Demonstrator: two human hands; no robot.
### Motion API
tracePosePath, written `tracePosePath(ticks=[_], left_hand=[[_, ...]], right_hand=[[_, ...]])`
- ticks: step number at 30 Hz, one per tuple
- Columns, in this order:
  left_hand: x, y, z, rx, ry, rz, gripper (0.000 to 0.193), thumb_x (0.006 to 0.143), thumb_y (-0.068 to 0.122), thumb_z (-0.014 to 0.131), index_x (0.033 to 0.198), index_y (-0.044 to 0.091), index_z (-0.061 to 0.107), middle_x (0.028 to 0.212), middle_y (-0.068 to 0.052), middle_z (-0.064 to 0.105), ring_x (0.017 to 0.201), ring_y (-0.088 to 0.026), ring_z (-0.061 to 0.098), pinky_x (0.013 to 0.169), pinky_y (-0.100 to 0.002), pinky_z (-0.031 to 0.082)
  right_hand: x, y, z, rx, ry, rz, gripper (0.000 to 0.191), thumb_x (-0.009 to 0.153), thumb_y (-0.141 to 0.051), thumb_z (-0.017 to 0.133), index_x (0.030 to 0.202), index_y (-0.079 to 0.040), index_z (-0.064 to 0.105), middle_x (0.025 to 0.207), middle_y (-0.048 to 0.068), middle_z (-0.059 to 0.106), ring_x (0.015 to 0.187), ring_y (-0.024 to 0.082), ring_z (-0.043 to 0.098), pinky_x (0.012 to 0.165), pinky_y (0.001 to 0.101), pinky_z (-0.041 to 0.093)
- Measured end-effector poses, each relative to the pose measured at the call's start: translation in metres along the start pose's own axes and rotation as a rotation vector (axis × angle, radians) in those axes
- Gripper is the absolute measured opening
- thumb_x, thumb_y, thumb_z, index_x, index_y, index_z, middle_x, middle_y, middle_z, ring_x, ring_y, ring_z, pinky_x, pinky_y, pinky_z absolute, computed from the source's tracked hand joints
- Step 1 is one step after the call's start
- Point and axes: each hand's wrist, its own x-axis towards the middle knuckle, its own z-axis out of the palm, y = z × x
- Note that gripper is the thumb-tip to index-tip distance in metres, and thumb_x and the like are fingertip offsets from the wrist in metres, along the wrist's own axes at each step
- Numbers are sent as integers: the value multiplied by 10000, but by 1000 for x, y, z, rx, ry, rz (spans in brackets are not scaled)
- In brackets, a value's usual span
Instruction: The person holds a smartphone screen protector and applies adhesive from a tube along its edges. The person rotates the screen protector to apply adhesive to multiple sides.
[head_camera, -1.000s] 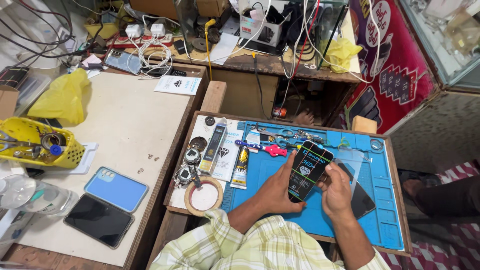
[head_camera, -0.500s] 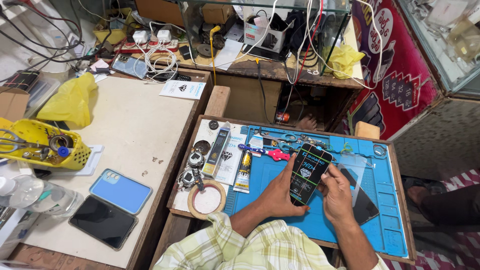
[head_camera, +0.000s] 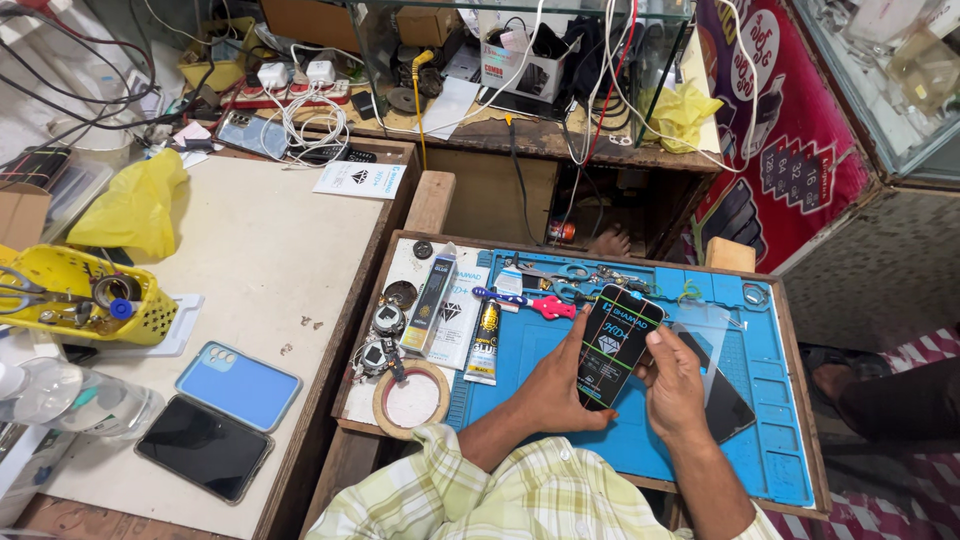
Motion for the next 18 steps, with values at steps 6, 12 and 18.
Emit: tracePosePath(ticks=[6, 12, 18], left_hand=[[1, -1, 1, 20, 50, 70, 1462, 644, 272, 916, 1670, 8, -92, 1598, -326, 398, 1448, -456, 483, 1179, -429, 435], [2, 1, 1, -47, 31, -18, 1444, 638, 274, 902, 1665, 7, -77, 1518, -284, 503, 1388, -404, 556, 1145, -415, 467], [4, 6, 0, -76, 34, -6, 1442, 638, 257, 910, 1659, 9, -78, 1477, -257, 549, 1329, -387, 610, 1105, -415, 501]], right_hand=[[-1, -1, 2, 29, -58, -1, 333, 1054, -161, 538, 1348, -33, 627, 1063, 1, 695, 905, 71, 609, 766, 269, 485], [-6, -13, 11, 10, -141, -10, 425, 1010, -113, 545, 1424, -17, 551, 1219, 52, 678, 1097, 133, 641, 957, 336, 517], [-9, -20, 12, -29, -156, 3, 480, 994, -121, 571, 1456, -6, 515, 1257, 78, 671, 1141, 150, 633, 1001, 348, 504]])
